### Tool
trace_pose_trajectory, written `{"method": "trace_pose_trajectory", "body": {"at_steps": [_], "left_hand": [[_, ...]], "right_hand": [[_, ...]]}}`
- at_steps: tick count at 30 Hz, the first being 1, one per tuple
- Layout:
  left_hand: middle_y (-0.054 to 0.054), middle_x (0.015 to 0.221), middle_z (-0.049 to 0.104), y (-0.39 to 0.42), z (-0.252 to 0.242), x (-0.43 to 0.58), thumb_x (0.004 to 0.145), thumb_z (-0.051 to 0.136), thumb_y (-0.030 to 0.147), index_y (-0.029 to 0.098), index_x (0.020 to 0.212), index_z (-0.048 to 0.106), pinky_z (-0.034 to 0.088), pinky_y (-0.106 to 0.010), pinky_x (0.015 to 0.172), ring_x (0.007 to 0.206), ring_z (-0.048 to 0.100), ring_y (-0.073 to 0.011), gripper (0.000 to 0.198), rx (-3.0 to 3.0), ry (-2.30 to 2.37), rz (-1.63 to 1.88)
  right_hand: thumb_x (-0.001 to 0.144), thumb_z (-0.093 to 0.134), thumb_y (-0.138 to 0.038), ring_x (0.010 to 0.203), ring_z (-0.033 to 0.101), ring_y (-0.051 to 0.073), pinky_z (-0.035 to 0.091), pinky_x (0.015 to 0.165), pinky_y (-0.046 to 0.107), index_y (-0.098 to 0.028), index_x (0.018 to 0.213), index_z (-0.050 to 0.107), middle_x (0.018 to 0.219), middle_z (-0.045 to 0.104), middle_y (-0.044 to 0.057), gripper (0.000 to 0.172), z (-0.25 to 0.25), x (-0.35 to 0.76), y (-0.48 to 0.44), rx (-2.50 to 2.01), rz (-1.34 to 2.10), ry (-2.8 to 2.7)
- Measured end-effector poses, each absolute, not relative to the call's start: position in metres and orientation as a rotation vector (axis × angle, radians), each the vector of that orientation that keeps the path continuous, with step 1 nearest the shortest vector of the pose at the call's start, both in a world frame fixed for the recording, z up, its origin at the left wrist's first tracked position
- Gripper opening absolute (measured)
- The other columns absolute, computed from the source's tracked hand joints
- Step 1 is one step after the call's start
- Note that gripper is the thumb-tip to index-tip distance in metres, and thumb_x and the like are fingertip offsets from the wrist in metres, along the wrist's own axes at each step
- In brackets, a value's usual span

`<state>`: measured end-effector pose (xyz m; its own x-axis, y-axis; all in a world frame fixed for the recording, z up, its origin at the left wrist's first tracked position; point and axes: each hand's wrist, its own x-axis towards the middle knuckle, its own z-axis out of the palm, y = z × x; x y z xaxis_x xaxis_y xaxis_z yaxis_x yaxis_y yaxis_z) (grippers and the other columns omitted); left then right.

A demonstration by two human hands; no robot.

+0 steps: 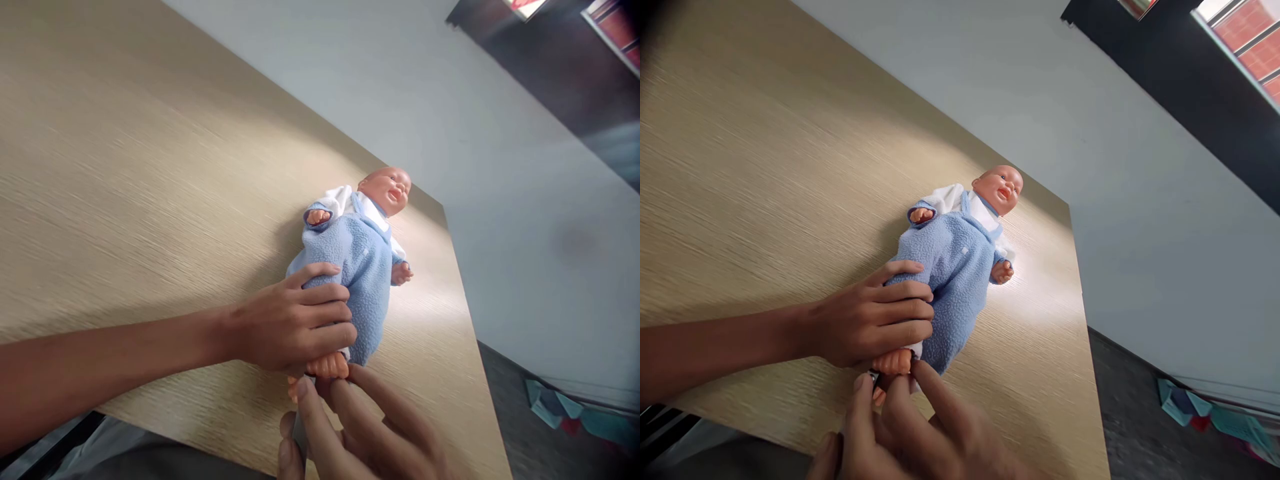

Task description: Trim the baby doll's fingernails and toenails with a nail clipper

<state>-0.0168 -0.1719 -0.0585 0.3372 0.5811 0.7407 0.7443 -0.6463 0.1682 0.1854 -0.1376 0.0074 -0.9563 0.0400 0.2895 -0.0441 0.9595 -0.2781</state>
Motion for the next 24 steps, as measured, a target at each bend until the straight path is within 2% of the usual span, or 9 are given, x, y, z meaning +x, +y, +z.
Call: {"method": "trace_pose_trajectory", "body": {"at_steps": [5, 10, 13, 16, 18, 20, 22, 24], "left_hand": [[-0.006, 0.092, 0.071, -0.172, -0.059, -0.017, 0.106, 0.028, 0.023, 0.016, 0.094, 0.063, 0.034, -0.046, 0.113, 0.103, 0.062, -0.0213, 0.037, -2.397, -1.203, -1.197], [-0.006, 0.092, 0.070, -0.173, -0.062, -0.016, 0.105, 0.031, 0.024, 0.016, 0.095, 0.062, 0.031, -0.046, 0.114, 0.104, 0.060, -0.0220, 0.034, -2.438, -1.205, -1.186], [-0.005, 0.086, 0.068, -0.173, -0.062, -0.014, 0.104, 0.033, 0.029, 0.016, 0.091, 0.060, 0.031, -0.046, 0.112, 0.097, 0.061, -0.0219, 0.033, -2.498, -1.208, -1.233], [-0.005, 0.081, 0.066, -0.174, -0.058, -0.012, 0.101, 0.037, 0.043, 0.017, 0.086, 0.058, 0.036, -0.046, 0.104, 0.090, 0.060, -0.0226, 0.036, -2.582, -1.223, -1.298], [-0.005, 0.080, 0.065, -0.175, -0.053, -0.012, 0.100, 0.040, 0.047, 0.017, 0.085, 0.056, 0.038, -0.045, 0.099, 0.087, 0.059, -0.0230, 0.038, -2.647, -1.255, -1.288], [-0.004, 0.079, 0.063, -0.177, -0.050, -0.011, 0.100, 0.041, 0.044, 0.017, 0.084, 0.055, 0.038, -0.043, 0.096, 0.085, 0.057, -0.0224, 0.034, -2.691, -1.291, -1.260], [-0.004, 0.080, 0.063, -0.179, -0.050, -0.011, 0.099, 0.045, 0.036, 0.017, 0.085, 0.054, 0.038, -0.042, 0.096, 0.084, 0.055, -0.0216, 0.025, -2.713, -1.332, -1.218], [-0.004, 0.083, 0.063, -0.182, -0.054, -0.010, 0.096, 0.049, 0.031, 0.017, 0.086, 0.054, 0.037, -0.041, 0.097, 0.085, 0.054, -0.0214, 0.017, -2.747, -1.353, -1.119]], "right_hand": [[0.087, 0.067, -0.013, 0.096, 0.070, 0.015, 0.065, 0.090, 0.030, -0.031, 0.098, 0.066, 0.108, 0.073, -0.007, 0.021, 0.004, 0.187, -0.141, 0.206, -0.086, -2.867], [0.089, 0.064, -0.016, 0.085, 0.070, 0.014, 0.064, 0.091, 0.027, -0.025, 0.098, 0.070, 0.087, 0.074, -0.004, 0.015, -0.002, 0.188, -0.145, 0.100, -0.201, -2.845], [0.094, 0.058, -0.018, 0.092, 0.072, 0.015, 0.061, 0.095, 0.025, -0.022, 0.103, 0.070, 0.087, 0.075, -0.003, 0.016, 0.009, 0.190, -0.140, 0.167, -0.237, -2.890], [0.097, 0.049, -0.014, 0.094, 0.073, 0.017, 0.063, 0.087, 0.025, -0.022, 0.116, 0.063, 0.089, 0.077, -0.001, 0.025, 0.017, 0.192, -0.131, 0.128, 0.051, -2.902], [0.098, 0.049, -0.018, 0.081, 0.073, 0.017, 0.065, 0.077, 0.029, -0.025, 0.121, 0.056, 0.084, 0.075, 0.001, 0.025, 0.013, 0.188, -0.124, 0.058, 0.427, -2.753], [0.098, 0.053, -0.029, 0.069, 0.071, 0.017, 0.064, 0.066, 0.031, -0.028, 0.121, 0.051, 0.080, 0.070, 0.000, 0.023, 0.000, 0.181, -0.115, 0.028, 0.653, -2.428], [0.097, 0.056, -0.033, 0.076, 0.070, 0.019, 0.062, 0.065, 0.034, -0.027, 0.122, 0.046, 0.089, 0.067, 0.004, 0.027, -0.017, 0.172, -0.105, -0.182, 0.657, -2.087], [0.096, 0.058, -0.031, 0.074, 0.067, 0.016, 0.060, 0.065, 0.033, -0.026, 0.121, 0.044, 0.097, 0.062, 0.005, 0.029, -0.033, 0.164, -0.096, -0.314, 0.766, -1.995]]}}
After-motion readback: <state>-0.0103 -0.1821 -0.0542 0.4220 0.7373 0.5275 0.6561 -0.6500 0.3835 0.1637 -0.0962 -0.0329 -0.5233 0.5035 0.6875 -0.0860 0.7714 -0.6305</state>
